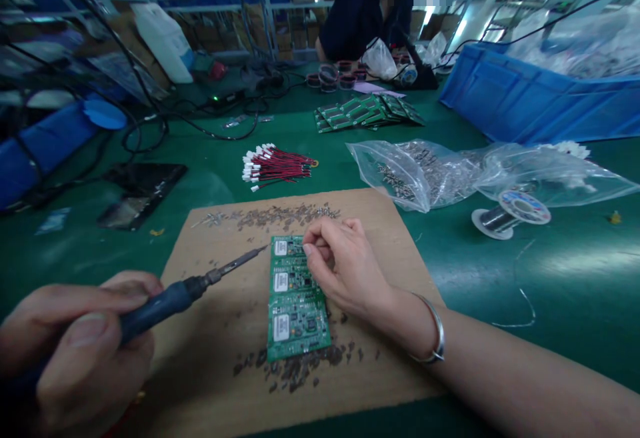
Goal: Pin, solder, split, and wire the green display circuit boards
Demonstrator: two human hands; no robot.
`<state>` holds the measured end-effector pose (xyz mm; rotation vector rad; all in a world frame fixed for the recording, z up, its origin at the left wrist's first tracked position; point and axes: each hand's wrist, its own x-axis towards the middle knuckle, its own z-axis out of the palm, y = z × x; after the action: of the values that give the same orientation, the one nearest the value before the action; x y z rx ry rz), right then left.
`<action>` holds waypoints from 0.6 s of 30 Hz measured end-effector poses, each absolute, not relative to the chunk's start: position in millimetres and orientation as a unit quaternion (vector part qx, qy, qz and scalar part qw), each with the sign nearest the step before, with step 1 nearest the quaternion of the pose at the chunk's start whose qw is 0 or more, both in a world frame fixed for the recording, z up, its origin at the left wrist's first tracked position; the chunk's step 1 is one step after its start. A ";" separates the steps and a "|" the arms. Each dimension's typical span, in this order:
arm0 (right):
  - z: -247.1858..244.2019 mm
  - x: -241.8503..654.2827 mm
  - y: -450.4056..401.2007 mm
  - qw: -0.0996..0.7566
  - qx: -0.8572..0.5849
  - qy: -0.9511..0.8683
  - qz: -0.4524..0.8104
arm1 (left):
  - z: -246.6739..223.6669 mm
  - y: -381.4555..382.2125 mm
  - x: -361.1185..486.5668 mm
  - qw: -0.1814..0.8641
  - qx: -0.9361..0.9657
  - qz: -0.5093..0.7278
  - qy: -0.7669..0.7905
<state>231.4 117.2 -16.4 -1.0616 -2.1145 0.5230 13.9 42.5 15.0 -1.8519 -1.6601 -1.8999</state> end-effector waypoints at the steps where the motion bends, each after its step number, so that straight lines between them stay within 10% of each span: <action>1: -15.1 233.2 117.2 0.358 -0.415 -0.813 0.196 | 14.3 44.9 13.1 0.026 -0.598 -0.615 -0.513; 10: 5.8 263.8 137.6 0.419 -0.451 -0.786 0.053 | 4.3 68.0 1.8 0.147 -0.498 -0.718 -0.464; 18: 1.3 309.7 143.1 0.364 -0.482 -0.796 0.029 | 20.1 79.0 -28.8 0.000 -0.410 -0.750 -0.519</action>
<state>309.7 143.1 1.3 -1.2407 -2.0491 0.0753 -28.8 79.0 20.1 -1.2888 -1.6307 -2.3565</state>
